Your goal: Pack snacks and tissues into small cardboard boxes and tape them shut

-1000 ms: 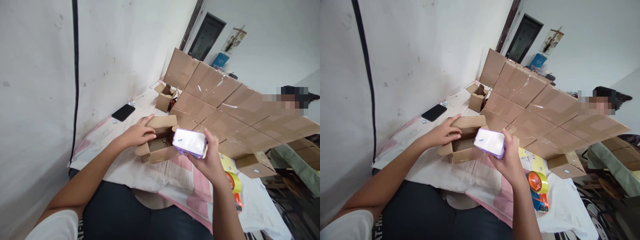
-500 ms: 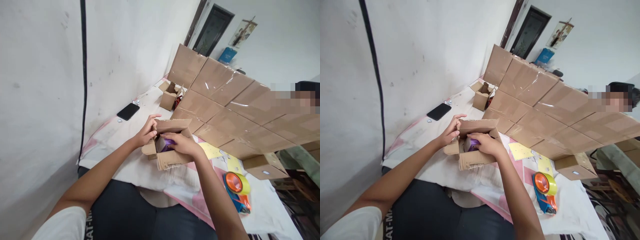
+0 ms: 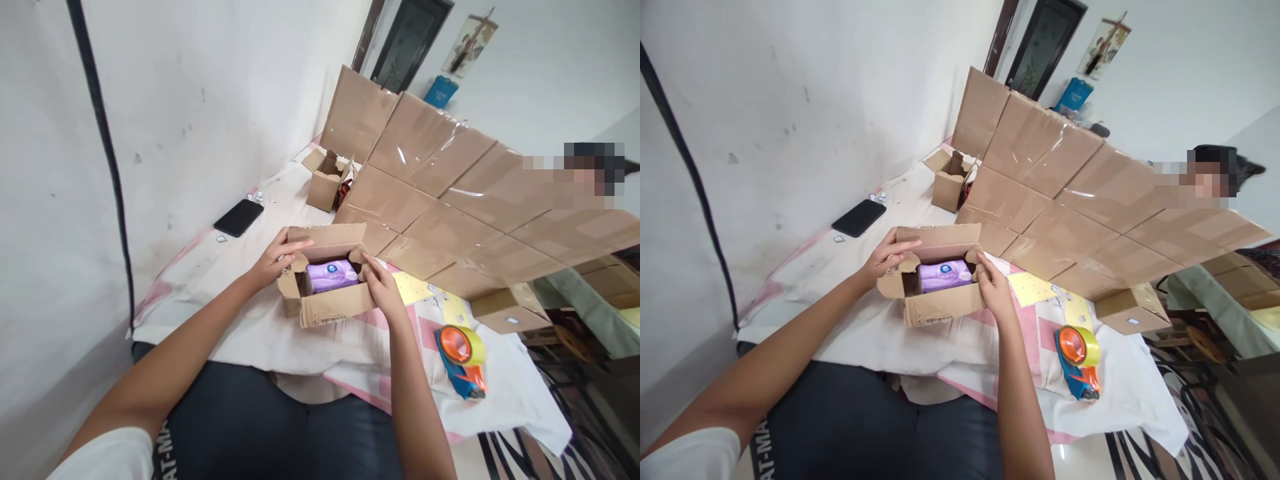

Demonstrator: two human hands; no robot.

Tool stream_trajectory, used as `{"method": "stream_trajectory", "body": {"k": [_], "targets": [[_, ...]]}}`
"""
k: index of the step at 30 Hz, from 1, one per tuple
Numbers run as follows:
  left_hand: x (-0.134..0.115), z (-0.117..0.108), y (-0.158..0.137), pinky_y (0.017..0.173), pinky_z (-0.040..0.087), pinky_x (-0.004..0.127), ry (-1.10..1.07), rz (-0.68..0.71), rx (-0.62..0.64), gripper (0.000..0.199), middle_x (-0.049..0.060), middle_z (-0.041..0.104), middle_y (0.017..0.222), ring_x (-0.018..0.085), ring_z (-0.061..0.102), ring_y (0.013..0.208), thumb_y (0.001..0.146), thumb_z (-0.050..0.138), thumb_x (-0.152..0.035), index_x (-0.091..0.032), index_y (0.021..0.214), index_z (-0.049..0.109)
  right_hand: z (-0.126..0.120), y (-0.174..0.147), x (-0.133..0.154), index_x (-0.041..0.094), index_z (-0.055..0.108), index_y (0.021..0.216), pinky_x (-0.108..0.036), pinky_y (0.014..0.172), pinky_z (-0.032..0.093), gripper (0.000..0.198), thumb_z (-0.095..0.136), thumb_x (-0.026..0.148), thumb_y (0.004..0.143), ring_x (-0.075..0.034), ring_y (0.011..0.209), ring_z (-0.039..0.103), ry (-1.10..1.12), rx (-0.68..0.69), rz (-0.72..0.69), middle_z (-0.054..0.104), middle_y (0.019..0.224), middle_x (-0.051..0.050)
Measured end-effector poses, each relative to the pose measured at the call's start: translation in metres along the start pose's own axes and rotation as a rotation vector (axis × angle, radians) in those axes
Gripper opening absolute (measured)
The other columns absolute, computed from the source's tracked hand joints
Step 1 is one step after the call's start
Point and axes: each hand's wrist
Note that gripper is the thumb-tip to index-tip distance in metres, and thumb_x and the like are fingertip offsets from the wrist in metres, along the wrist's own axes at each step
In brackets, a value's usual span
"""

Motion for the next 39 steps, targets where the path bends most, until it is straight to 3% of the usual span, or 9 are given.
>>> {"method": "stream_trajectory", "body": {"k": [4, 8, 13, 18, 21, 25, 29, 32, 39], "targets": [[0.0, -0.023, 0.004, 0.109, 0.043, 0.051, -0.138, -0.021, 0.255, 0.045, 0.011, 0.061, 0.127, 0.034, 0.058, 0.122, 0.095, 0.051, -0.055, -0.026, 0.122, 0.073, 0.008, -0.005, 0.004, 0.02, 0.064, 0.137, -0.051, 0.12, 0.038, 0.05, 0.05, 0.034, 0.091, -0.026, 0.136, 0.056, 0.012, -0.097, 0.004, 0.062, 0.144, -0.008], [-0.009, -0.039, 0.01, 0.104, 0.048, 0.044, -0.194, -0.216, 0.505, 0.051, 0.012, 0.063, 0.137, 0.033, 0.058, 0.128, 0.089, 0.063, -0.056, -0.027, 0.132, 0.064, 0.011, -0.01, 0.006, 0.019, 0.064, 0.137, -0.05, 0.12, 0.039, 0.05, 0.048, 0.035, 0.093, -0.026, 0.135, 0.057, 0.001, -0.138, 0.009, 0.064, 0.142, -0.009], [-0.015, -0.009, 0.006, 0.096, 0.052, 0.038, -0.092, -0.332, 0.183, 0.046, 0.009, 0.064, 0.135, 0.028, 0.063, 0.116, 0.089, 0.064, -0.043, -0.024, 0.131, 0.063, 0.013, -0.01, 0.008, 0.02, 0.064, 0.138, -0.049, 0.12, 0.038, 0.05, 0.046, 0.037, 0.094, -0.026, 0.136, 0.056, -0.011, -0.137, 0.035, 0.063, 0.143, -0.008], [-0.008, 0.017, 0.0, 0.097, 0.052, 0.04, -0.168, -0.252, -0.049, 0.084, 0.011, 0.055, 0.147, 0.025, 0.063, 0.116, 0.083, 0.068, -0.033, -0.028, 0.158, 0.031, 0.011, -0.019, 0.002, 0.02, 0.055, 0.147, -0.048, 0.122, 0.034, 0.059, 0.054, 0.046, 0.093, -0.026, 0.143, 0.048, 0.117, -0.139, 0.027, 0.053, 0.153, -0.011], [-0.005, 0.013, 0.002, 0.101, 0.05, 0.043, -0.171, -0.157, -0.037, 0.073, 0.01, 0.066, 0.13, 0.024, 0.063, 0.113, 0.086, 0.065, -0.031, -0.027, 0.153, 0.039, 0.016, -0.039, -0.017, 0.024, 0.041, 0.155, -0.05, 0.119, 0.038, 0.065, 0.047, 0.051, 0.097, -0.026, 0.145, 0.046, 0.378, -0.224, 0.026, 0.045, 0.159, -0.012], [-0.004, 0.0, 0.006, 0.112, 0.041, 0.049, -0.095, -0.056, 0.057, 0.026, 0.01, 0.071, 0.111, 0.03, 0.057, 0.123, 0.09, 0.055, -0.034, -0.021, 0.106, 0.071, 0.029, -0.072, -0.047, 0.022, 0.045, 0.151, -0.054, 0.111, 0.045, 0.064, 0.053, 0.047, 0.093, -0.031, 0.139, 0.053, 0.539, -0.402, 0.051, 0.05, 0.154, -0.017], [-0.003, -0.003, 0.006, 0.113, 0.039, 0.051, -0.12, -0.106, 0.064, 0.03, 0.011, 0.07, 0.113, 0.031, 0.056, 0.125, 0.093, 0.047, -0.035, -0.02, 0.105, 0.07, 0.034, -0.078, -0.042, 0.025, 0.042, 0.152, -0.053, 0.117, 0.04, 0.069, 0.063, 0.045, 0.09, -0.03, 0.147, 0.043, 0.353, -0.357, -0.087, 0.04, 0.161, -0.015], [-0.001, -0.001, 0.005, 0.113, 0.039, 0.05, -0.119, -0.131, 0.06, 0.034, 0.011, 0.069, 0.114, 0.031, 0.054, 0.126, 0.094, 0.044, -0.039, -0.02, 0.106, 0.07, 0.03, -0.059, -0.021, 0.022, 0.054, 0.141, -0.053, 0.118, 0.039, 0.052, 0.051, 0.049, 0.096, -0.028, 0.142, 0.05, 0.289, -0.409, -0.176, 0.054, 0.15, -0.015], [-0.005, 0.002, 0.006, 0.114, 0.038, 0.052, -0.034, 0.008, 0.092, 0.04, 0.011, 0.068, 0.112, 0.03, 0.056, 0.12, 0.098, 0.046, -0.054, -0.023, 0.107, 0.069, 0.029, -0.016, 0.004, 0.021, 0.065, 0.093, -0.047, 0.102, 0.051, 0.036, 0.047, 0.052, 0.098, -0.026, 0.121, 0.064, 0.451, -0.484, -0.087, 0.069, 0.126, -0.01]]}}
Point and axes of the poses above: each hand's wrist, its own y-axis towards the middle knuckle, its own z-axis out of the palm, x = y × z
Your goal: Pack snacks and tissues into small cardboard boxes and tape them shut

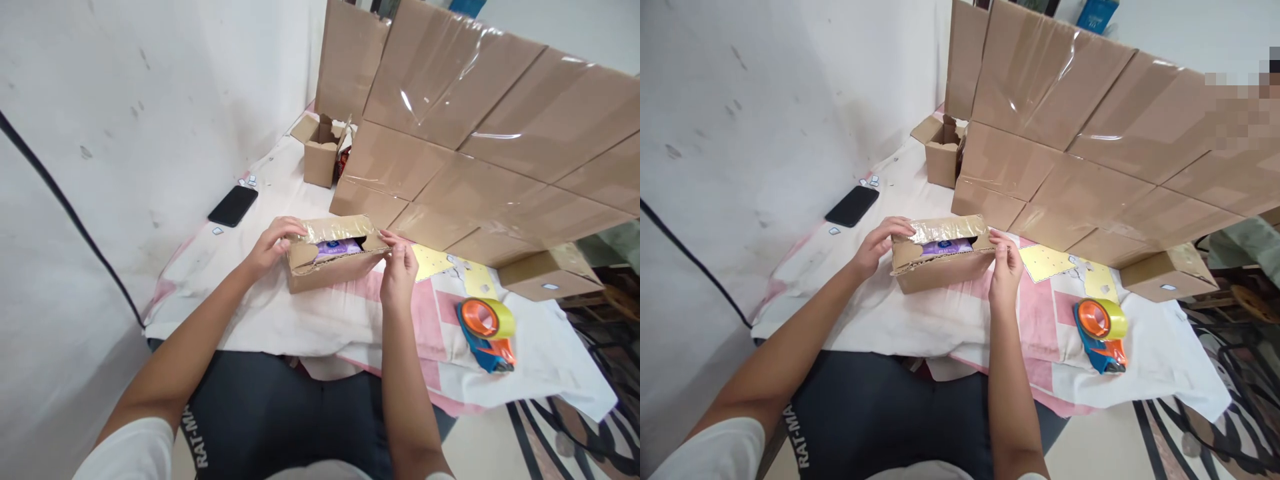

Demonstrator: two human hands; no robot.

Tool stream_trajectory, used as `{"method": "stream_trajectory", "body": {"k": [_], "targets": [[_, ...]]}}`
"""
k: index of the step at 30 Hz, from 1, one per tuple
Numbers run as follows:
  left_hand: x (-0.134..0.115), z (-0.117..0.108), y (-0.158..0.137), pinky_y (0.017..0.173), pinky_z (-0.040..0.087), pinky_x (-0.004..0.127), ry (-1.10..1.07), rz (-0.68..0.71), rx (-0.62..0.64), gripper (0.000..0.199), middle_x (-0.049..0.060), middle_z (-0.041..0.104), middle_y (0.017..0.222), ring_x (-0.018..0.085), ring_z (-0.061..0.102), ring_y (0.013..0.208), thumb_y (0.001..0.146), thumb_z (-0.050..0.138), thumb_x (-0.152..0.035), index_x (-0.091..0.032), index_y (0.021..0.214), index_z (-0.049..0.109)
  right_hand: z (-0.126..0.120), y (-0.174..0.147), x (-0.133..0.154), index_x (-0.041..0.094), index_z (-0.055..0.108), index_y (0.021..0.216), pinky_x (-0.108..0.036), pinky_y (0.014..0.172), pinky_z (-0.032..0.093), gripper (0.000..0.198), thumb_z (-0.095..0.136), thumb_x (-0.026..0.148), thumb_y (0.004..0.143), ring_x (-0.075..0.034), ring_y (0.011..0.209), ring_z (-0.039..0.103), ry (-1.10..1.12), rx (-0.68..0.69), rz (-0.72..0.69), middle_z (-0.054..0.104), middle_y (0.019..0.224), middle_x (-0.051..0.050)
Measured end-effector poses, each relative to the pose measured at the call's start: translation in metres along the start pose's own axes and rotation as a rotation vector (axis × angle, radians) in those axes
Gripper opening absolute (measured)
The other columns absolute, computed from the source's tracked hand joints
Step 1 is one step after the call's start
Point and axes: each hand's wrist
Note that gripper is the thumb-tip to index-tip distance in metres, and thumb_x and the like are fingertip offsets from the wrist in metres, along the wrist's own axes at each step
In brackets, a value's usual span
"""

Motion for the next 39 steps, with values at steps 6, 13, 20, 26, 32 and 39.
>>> {"method": "stream_trajectory", "body": {"k": [6, 13, 20, 26, 32, 39], "targets": [[-0.008, 0.002, 0.002, 0.108, 0.043, 0.049, 0.092, -0.059, 0.026, 0.034, 0.011, 0.059, 0.121, 0.028, 0.055, 0.12, 0.092, 0.06, -0.048, -0.024, 0.116, 0.065, 0.003, -0.002, -0.001, 0.018, 0.067, 0.09, -0.042, 0.096, 0.051, 0.039, 0.053, 0.054, 0.095, -0.024, 0.102, 0.066, 0.04, 0.012, 0.093, 0.071, 0.102, -0.009], [-0.01, 0.007, -0.001, 0.115, 0.038, 0.053, 0.045, -0.063, -0.001, 0.045, 0.011, 0.056, 0.124, 0.03, 0.05, 0.124, 0.1, 0.033, -0.048, -0.026, 0.117, 0.068, 0.017, -0.005, -0.014, 0.022, 0.051, 0.134, -0.046, 0.107, 0.046, 0.057, 0.065, 0.044, 0.083, -0.026, 0.131, 0.051, -0.225, -0.106, 0.104, 0.047, 0.145, -0.014], [-0.012, 0.004, -0.001, 0.116, 0.037, 0.054, 0.098, -0.078, 0.056, 0.026, 0.009, 0.052, 0.128, 0.03, 0.049, 0.126, 0.092, 0.051, -0.035, -0.025, 0.095, 0.074, 0.016, -0.001, -0.012, 0.018, 0.062, 0.119, -0.045, 0.105, 0.049, 0.041, 0.061, 0.038, 0.083, -0.026, 0.118, 0.061, -0.135, -0.015, 0.102, 0.064, 0.128, -0.012], [-0.011, 0.004, 0.001, 0.115, 0.039, 0.055, 0.108, -0.122, 0.046, 0.023, 0.009, 0.053, 0.127, 0.03, 0.051, 0.125, 0.088, 0.052, -0.033, -0.023, 0.083, 0.073, 0.02, 0.001, -0.004, 0.017, 0.065, 0.115, -0.042, 0.105, 0.049, 0.038, 0.062, 0.032, 0.08, -0.025, 0.115, 0.063, -0.103, -0.035, 0.133, 0.068, 0.122, -0.01], [-0.01, 0.006, -0.001, 0.113, 0.041, 0.053, 0.099, -0.072, 0.017, 0.025, 0.009, 0.052, 0.128, 0.029, 0.051, 0.125, 0.092, 0.052, -0.035, -0.023, 0.093, 0.075, 0.02, -0.003, -0.013, 0.017, 0.063, 0.12, -0.041, 0.108, 0.047, 0.04, 0.063, 0.041, 0.088, -0.024, 0.121, 0.061, -0.051, -0.042, 0.091, 0.065, 0.128, -0.011], [-0.016, 0.004, 0.002, 0.113, 0.037, 0.054, 0.245, 0.009, 0.018, 0.035, 0.01, 0.054, 0.131, 0.029, 0.049, 0.125, 0.099, 0.047, -0.043, -0.024, 0.099, 0.076, -0.032, -0.019, -0.003, 0.033, 0.061, 0.136, -0.048, 0.108, 0.047, 0.041, 0.046, 0.049, 0.101, -0.024, 0.128, 0.057, -0.141, 0.052, -0.002, 0.056, 0.143, -0.007]]}}
Point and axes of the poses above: each hand's wrist, its own y-axis towards the middle knuckle, its own z-axis out of the palm, x = y × z
